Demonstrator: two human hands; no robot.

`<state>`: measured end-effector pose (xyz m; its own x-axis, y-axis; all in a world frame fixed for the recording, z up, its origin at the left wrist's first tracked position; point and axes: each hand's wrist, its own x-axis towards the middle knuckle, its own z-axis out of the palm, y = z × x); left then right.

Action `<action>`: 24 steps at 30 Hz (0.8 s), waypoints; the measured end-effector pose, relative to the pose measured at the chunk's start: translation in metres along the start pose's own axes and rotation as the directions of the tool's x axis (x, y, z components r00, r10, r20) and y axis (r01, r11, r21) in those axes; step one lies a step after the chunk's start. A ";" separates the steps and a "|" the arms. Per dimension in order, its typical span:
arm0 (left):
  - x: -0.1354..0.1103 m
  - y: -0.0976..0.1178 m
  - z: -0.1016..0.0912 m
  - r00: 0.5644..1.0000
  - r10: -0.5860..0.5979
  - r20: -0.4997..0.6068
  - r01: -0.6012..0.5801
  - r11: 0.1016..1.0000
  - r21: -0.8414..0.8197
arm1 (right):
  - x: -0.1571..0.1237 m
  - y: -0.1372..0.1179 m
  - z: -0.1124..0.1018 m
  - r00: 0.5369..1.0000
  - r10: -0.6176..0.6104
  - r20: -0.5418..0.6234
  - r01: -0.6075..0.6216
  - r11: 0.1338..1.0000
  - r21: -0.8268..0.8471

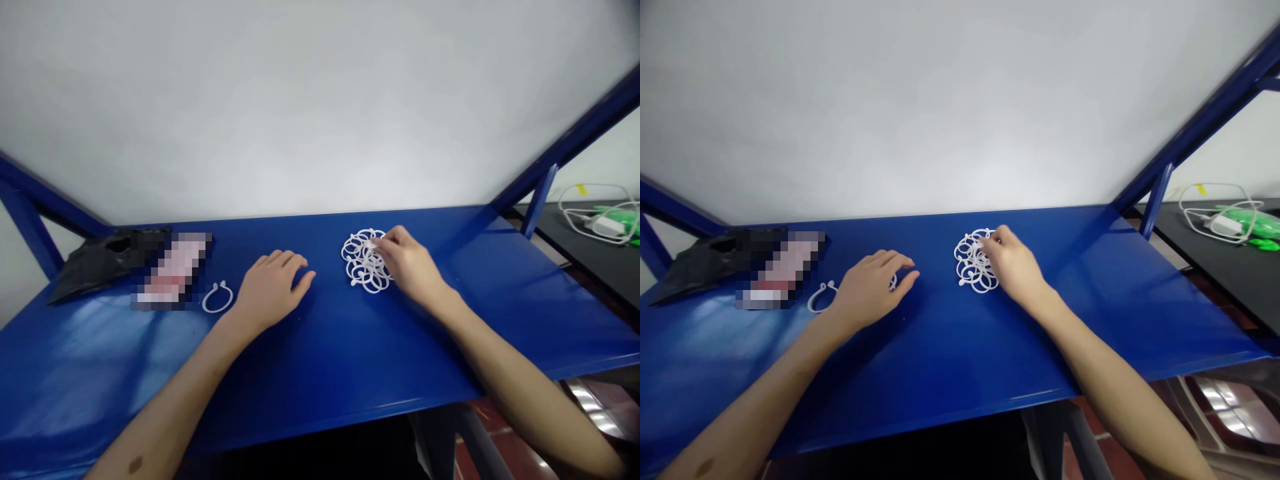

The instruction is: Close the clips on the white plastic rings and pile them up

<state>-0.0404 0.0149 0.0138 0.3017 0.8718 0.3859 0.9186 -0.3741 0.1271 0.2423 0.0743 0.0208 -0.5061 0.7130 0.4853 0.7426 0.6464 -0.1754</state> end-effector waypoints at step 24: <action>0.010 -0.034 -0.019 0.896 -0.300 0.327 0.290 0.954 0.080 | 0.007 0.034 -0.014 0.932 0.362 -0.013 -0.360 0.923 -0.137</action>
<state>-0.0732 0.0304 0.0303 0.0778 0.9969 0.0091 0.9840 -0.0782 0.1599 0.2704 0.0976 0.0303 -0.1974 0.8949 0.4004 0.9275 0.3027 -0.2194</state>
